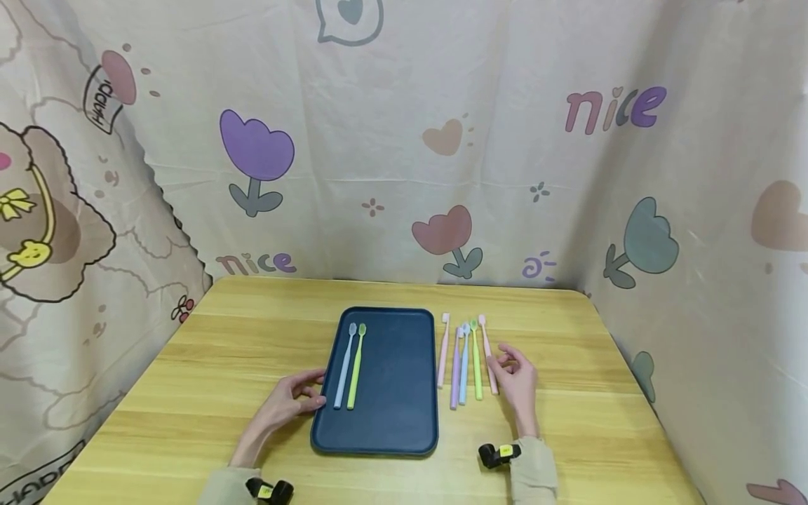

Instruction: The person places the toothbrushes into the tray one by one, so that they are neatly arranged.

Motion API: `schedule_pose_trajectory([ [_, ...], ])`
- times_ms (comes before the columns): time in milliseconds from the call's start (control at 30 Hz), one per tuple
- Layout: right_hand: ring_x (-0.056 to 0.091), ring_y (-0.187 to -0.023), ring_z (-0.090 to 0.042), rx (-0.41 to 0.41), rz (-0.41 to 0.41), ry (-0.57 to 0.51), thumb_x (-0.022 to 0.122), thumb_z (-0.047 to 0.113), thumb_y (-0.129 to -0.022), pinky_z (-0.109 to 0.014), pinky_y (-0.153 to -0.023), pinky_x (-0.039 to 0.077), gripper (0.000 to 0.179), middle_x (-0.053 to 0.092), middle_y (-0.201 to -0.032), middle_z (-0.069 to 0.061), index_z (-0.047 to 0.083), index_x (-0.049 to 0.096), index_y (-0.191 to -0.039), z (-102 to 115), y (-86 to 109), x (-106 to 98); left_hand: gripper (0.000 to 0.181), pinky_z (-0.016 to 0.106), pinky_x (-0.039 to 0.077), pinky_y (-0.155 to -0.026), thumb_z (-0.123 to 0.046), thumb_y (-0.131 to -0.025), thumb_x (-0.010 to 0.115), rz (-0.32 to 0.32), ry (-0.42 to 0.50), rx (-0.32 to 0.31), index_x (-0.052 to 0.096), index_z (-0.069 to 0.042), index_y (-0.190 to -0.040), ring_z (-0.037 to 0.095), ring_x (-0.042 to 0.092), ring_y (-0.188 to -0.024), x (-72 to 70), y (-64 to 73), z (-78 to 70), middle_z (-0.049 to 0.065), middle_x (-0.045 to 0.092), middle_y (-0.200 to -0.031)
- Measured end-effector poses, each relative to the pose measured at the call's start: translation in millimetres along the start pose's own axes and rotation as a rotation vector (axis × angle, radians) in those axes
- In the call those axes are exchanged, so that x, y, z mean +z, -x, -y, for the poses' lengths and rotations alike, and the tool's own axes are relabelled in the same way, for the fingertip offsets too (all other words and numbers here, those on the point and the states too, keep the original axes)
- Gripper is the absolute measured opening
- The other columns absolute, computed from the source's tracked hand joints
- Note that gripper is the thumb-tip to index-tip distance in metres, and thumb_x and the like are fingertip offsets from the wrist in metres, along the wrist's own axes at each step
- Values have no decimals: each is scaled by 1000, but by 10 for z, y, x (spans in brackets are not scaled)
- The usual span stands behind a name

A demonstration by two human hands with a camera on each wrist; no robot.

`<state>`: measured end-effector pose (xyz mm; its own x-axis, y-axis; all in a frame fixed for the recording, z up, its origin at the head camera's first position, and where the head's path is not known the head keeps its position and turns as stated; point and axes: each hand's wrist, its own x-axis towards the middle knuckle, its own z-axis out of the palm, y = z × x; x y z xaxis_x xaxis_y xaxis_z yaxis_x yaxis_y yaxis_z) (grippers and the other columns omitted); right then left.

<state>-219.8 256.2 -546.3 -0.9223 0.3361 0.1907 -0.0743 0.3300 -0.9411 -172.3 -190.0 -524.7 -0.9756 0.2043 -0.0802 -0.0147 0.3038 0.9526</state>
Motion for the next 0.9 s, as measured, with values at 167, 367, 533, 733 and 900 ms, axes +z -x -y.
schedule_pose_trajectory([
  [167, 53, -62, 1, -6, 27, 136, 79, 9, -84, -15, -57, 45, 35, 63, -82, -1, -4, 70, -115, -7, -21, 15, 62, 19, 51, -67, -1, -86, 74, 2, -3, 3, 49, 11, -142, 9, 61, -82, -14, -5, -3, 30, 60, -126],
  [367, 50, -64, 2, 3, 26, 214, 80, 17, -85, -15, -58, 43, 35, 64, -83, -6, -4, 71, -112, -10, -25, 14, 62, 19, 51, -67, 0, -85, 74, 0, -1, 2, 49, 12, -141, 10, 61, -82, -19, -7, 1, 30, 60, -126],
  [533, 50, -63, 1, 29, 53, 238, 80, 18, -85, -16, -57, 44, 34, 65, -81, -5, -6, 72, -107, 13, -27, -5, 62, 19, 51, -67, 0, -85, 74, 0, 5, 3, 49, 12, -141, 9, 61, -82, -19, 0, -1, 30, 59, -126],
  [733, 51, -58, -1, 76, 81, 240, 80, 18, -84, -18, -52, 44, 29, 65, -77, -3, -5, 74, -101, 47, -37, -27, 61, 19, 51, -67, 0, -86, 74, 3, 7, 3, 49, 12, -141, 9, 61, -82, -16, -1, 12, 30, 59, -127],
  [900, 51, -57, -4, 96, 97, 292, 82, 25, -83, -20, -52, 43, 34, 66, -76, -3, -4, 74, -100, 74, -48, -31, 61, 19, 50, -67, 1, -85, 74, -5, 6, -2, 50, 11, -141, 10, 61, -82, -12, -4, 11, 30, 60, -126],
])
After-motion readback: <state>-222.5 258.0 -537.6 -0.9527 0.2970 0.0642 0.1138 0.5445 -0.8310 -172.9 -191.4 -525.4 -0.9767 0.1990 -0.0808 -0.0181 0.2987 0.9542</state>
